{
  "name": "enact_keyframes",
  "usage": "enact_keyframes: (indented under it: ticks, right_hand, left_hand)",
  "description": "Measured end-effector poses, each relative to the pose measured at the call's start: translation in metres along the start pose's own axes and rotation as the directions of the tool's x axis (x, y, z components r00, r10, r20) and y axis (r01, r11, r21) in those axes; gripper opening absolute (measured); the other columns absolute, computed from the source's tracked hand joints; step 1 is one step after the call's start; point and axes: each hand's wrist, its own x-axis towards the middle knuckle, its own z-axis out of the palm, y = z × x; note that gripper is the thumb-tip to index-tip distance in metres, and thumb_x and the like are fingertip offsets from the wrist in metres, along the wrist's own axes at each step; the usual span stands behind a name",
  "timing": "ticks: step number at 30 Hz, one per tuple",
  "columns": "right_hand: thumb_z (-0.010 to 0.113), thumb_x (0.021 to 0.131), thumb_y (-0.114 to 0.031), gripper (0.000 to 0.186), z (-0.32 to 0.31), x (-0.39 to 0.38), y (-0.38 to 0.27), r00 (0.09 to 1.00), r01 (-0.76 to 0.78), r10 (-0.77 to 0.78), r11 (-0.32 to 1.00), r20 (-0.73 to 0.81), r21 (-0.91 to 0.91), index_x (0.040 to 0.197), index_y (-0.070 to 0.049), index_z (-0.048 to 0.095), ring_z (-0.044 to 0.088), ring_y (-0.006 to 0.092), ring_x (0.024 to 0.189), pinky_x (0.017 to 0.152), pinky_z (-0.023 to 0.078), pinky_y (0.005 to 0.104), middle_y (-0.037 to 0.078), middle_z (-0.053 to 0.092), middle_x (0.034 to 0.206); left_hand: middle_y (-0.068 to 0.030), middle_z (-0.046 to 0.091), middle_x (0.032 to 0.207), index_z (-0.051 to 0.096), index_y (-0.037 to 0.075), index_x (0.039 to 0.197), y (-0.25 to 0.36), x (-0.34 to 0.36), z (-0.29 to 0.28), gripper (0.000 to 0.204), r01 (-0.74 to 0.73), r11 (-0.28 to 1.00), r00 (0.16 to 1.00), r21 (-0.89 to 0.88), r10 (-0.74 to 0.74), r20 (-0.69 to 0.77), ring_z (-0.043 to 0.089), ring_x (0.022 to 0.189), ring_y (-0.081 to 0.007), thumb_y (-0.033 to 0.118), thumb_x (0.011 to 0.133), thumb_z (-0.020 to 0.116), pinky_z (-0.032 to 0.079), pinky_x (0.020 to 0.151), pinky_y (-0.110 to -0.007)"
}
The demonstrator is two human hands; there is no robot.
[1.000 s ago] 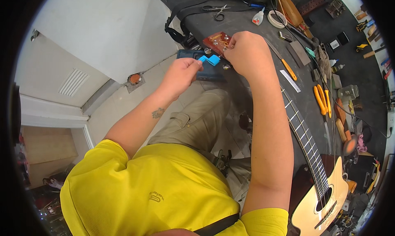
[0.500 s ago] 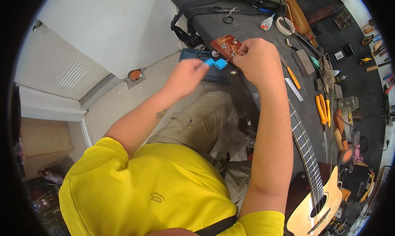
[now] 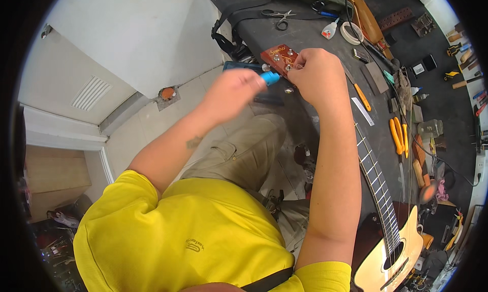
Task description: The person strings an acoustic guitar by threading strings through the bridge, pulling them toward the headstock, and securing them to the tuning pegs while using a blue winder tool.
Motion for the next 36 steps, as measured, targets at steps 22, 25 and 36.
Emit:
enact_keyframes:
  ticks: [22,25,36]
  right_hand:
    - [0.078,0.079,-0.016,0.020,-0.003,-0.001,-0.008,0.999,-0.034,0.033,0.999,0.024,0.009,0.092,-0.001,0.081,0.076,0.0415,0.083,0.081,0.060,0.0456,0.023,0.077,0.083]
    - [0.078,0.080,-0.017,0.020,-0.002,-0.002,-0.009,1.000,-0.029,0.029,0.999,0.009,0.012,0.093,-0.002,0.082,0.077,0.0411,0.083,0.081,0.060,0.0455,0.023,0.077,0.084]
    - [0.078,0.082,-0.016,0.020,-0.004,-0.003,-0.009,1.000,-0.015,0.016,0.998,-0.006,0.065,0.094,-0.001,0.084,0.076,0.0385,0.077,0.078,0.060,0.0444,0.023,0.076,0.081]
  left_hand:
    - [-0.0212,0.068,0.076,0.071,-0.003,0.092,0.001,-0.004,0.016,0.039,-0.138,0.923,0.983,0.359,0.083,0.164,0.064,0.067,-0.0343,0.030,0.112,0.063,0.051,0.067,-0.046]
    - [-0.0262,0.071,0.082,0.071,-0.003,0.092,0.011,0.003,-0.002,0.039,-0.028,0.996,0.994,0.084,0.036,-0.101,0.069,0.077,-0.0461,0.029,0.111,0.062,0.052,0.072,-0.054]
    - [-0.0240,0.072,0.082,0.072,-0.002,0.095,0.012,0.004,0.000,0.035,0.015,0.996,0.995,0.082,-0.008,-0.095,0.072,0.077,-0.0421,0.028,0.111,0.064,0.052,0.070,-0.049]
